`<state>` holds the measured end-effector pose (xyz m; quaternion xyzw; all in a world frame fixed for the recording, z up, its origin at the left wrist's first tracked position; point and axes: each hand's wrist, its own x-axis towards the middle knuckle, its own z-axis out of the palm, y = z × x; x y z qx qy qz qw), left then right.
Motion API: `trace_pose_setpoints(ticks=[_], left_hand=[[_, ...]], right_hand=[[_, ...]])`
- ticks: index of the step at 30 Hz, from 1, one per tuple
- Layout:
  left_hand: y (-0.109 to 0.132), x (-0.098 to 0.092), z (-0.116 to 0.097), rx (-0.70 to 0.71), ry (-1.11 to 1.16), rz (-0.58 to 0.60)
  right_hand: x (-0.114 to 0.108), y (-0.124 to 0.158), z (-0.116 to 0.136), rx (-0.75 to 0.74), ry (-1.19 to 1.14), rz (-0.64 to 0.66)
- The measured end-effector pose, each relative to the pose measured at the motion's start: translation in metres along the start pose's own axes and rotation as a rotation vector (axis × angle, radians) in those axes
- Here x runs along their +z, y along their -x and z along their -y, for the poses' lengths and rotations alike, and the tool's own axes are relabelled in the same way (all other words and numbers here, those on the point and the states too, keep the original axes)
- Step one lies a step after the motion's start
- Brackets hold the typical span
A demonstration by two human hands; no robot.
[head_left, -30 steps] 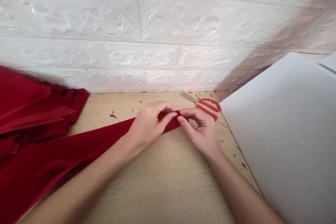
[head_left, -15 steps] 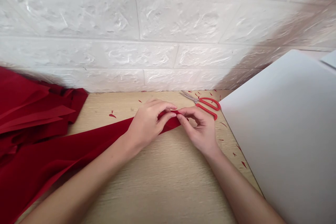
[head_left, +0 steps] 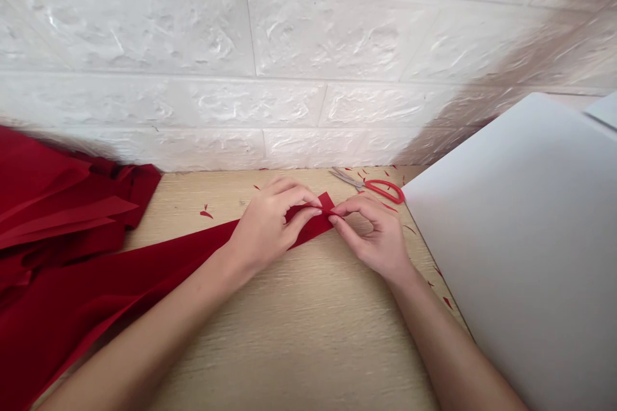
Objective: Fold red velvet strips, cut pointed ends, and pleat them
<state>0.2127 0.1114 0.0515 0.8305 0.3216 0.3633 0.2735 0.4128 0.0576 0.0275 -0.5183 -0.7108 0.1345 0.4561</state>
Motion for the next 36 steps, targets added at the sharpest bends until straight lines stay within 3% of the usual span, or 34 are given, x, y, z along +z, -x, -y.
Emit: trace_pose_setpoints(ticks=[7,21,36], left_hand=[[-0.002,0.001,0.001,-0.137,0.042,0.136],[-0.001,-0.004,0.008,-0.228,0.052,0.032],[-0.002,-0.005,0.006,-0.202,0.033,0.061]], right_hand=[[0.001,0.0,-0.001,0.022,-0.026,0.005],[0.0,-0.001,-0.01,0.121,-0.032,0.017],[0.001,0.0,-0.012,0.138,-0.032,0.071]])
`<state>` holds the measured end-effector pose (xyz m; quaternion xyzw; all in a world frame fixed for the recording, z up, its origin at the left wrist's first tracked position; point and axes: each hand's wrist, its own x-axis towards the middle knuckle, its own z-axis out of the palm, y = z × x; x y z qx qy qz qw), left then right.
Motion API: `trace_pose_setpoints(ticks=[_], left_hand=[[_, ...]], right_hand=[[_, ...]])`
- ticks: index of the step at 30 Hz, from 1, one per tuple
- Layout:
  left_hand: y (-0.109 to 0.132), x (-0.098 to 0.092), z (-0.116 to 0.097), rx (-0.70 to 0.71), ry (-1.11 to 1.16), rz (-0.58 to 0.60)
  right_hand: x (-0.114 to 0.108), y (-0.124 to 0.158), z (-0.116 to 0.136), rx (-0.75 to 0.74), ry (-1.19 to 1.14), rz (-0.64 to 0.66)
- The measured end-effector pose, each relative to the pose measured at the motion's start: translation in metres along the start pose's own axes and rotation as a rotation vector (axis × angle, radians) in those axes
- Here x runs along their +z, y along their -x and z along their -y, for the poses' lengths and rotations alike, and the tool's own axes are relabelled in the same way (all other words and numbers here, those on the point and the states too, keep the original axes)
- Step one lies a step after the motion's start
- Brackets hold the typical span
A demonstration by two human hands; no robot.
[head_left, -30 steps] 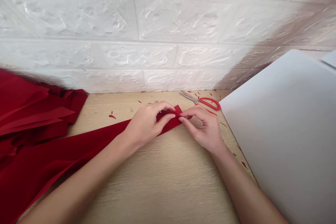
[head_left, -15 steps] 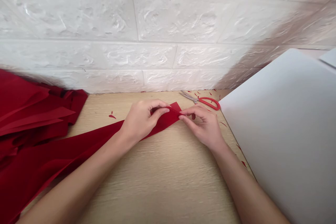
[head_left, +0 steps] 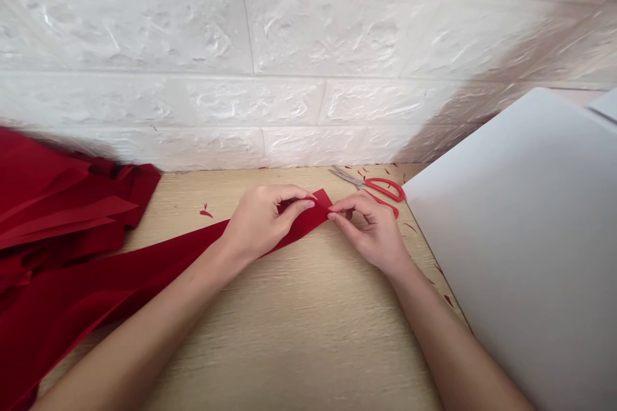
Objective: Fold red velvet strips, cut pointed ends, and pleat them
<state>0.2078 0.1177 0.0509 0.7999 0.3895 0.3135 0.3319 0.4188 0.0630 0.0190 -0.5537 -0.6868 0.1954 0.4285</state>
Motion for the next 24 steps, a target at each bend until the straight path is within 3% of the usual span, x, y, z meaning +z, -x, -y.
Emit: trace_pose_setpoints(ticks=[5,10,15,19,24], left_hand=[[0.001,0.0,0.001,0.04,-0.047,-0.015],[0.0,0.0,-0.004,0.078,-0.008,0.008],[0.001,0.002,-0.009,0.116,0.038,0.116],[0.002,0.003,-0.01,0.124,0.035,0.168],[0.002,0.003,-0.012,0.099,0.0,0.167]], right_hand=[[0.001,0.001,-0.001,0.023,-0.098,0.012],[0.002,0.001,-0.004,0.161,-0.185,-0.137],[0.0,-0.003,-0.002,0.259,-0.023,0.052],[-0.004,-0.005,0.003,0.295,-0.132,0.218],[-0.002,-0.003,0.002,0.313,-0.271,0.15]])
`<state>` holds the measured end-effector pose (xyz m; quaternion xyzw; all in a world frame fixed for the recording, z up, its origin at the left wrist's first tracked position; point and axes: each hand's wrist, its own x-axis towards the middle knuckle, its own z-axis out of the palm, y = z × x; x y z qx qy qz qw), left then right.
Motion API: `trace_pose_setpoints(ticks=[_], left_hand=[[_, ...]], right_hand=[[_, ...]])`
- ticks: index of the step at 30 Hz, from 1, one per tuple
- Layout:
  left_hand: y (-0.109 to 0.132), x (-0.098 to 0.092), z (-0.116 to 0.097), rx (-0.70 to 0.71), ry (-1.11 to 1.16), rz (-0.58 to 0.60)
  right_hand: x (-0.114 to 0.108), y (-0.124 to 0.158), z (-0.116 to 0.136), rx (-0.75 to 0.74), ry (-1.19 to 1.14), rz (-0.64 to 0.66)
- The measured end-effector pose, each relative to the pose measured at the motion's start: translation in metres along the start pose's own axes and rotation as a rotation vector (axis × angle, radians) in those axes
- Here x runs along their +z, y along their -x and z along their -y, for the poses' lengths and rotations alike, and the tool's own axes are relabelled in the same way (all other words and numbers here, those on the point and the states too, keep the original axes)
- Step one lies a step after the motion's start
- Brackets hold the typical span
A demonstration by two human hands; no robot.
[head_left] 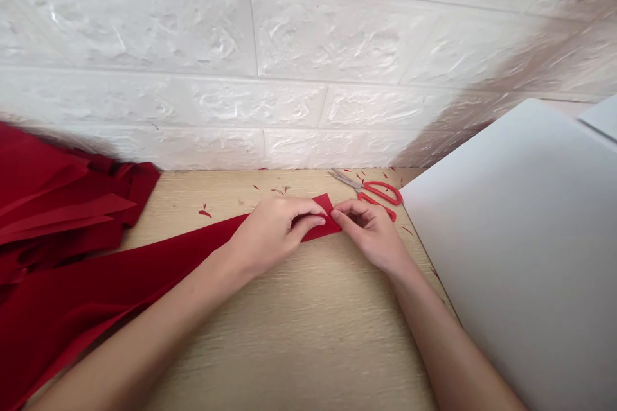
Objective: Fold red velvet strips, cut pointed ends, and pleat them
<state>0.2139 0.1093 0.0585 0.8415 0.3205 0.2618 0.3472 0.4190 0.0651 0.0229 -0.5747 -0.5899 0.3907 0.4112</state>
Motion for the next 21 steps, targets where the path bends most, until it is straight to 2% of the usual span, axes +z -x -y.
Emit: trace_pose_setpoints(ticks=[8,17,21], left_hand=[[-0.001,0.0,0.0,-0.093,-0.001,-0.107],[0.001,-0.002,0.0,-0.046,0.007,-0.194],[0.0,0.0,0.001,-0.115,0.056,-0.191]], right_hand=[[0.013,0.005,0.002,-0.112,-0.119,-0.133],[0.014,0.006,0.002,-0.16,-0.121,-0.129],[0.015,0.009,0.003,-0.209,-0.073,-0.13]])
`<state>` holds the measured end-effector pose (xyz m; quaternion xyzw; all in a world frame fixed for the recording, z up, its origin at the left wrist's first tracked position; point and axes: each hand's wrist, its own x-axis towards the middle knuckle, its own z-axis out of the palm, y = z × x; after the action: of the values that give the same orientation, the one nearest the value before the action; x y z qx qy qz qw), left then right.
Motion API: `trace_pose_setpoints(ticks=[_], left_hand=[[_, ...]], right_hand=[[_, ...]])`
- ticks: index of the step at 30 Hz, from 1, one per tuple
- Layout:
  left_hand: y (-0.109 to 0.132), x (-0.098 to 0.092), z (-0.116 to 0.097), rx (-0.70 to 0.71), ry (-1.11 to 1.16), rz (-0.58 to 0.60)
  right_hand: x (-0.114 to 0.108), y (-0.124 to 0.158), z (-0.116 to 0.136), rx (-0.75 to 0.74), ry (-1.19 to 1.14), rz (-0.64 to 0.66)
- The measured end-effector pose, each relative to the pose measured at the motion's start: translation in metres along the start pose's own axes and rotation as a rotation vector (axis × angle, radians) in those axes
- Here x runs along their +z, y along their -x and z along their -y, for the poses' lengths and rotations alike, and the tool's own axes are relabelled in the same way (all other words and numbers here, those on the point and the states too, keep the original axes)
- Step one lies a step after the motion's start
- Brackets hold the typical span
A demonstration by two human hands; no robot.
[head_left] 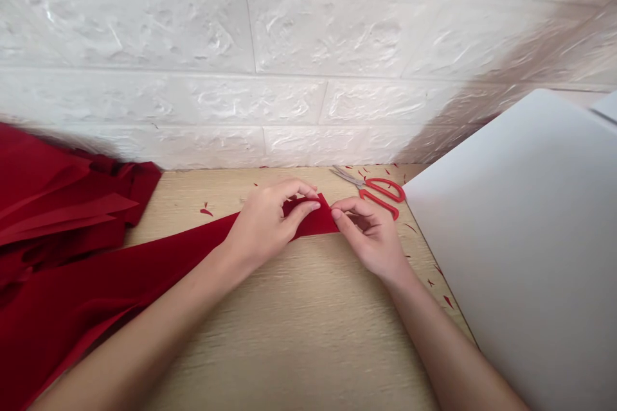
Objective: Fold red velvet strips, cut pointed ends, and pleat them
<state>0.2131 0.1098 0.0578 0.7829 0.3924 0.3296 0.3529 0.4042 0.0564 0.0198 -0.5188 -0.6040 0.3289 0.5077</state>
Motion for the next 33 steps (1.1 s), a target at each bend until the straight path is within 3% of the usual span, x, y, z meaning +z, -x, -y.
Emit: trace_pose_setpoints(ticks=[9,33], left_hand=[[0.0,0.002,0.005,-0.121,0.09,-0.018],[-0.001,0.006,0.007,-0.141,0.178,0.063]], right_hand=[[0.003,0.0,0.004,-0.026,0.061,-0.035],[0.013,0.004,0.004,0.004,0.075,-0.084]])
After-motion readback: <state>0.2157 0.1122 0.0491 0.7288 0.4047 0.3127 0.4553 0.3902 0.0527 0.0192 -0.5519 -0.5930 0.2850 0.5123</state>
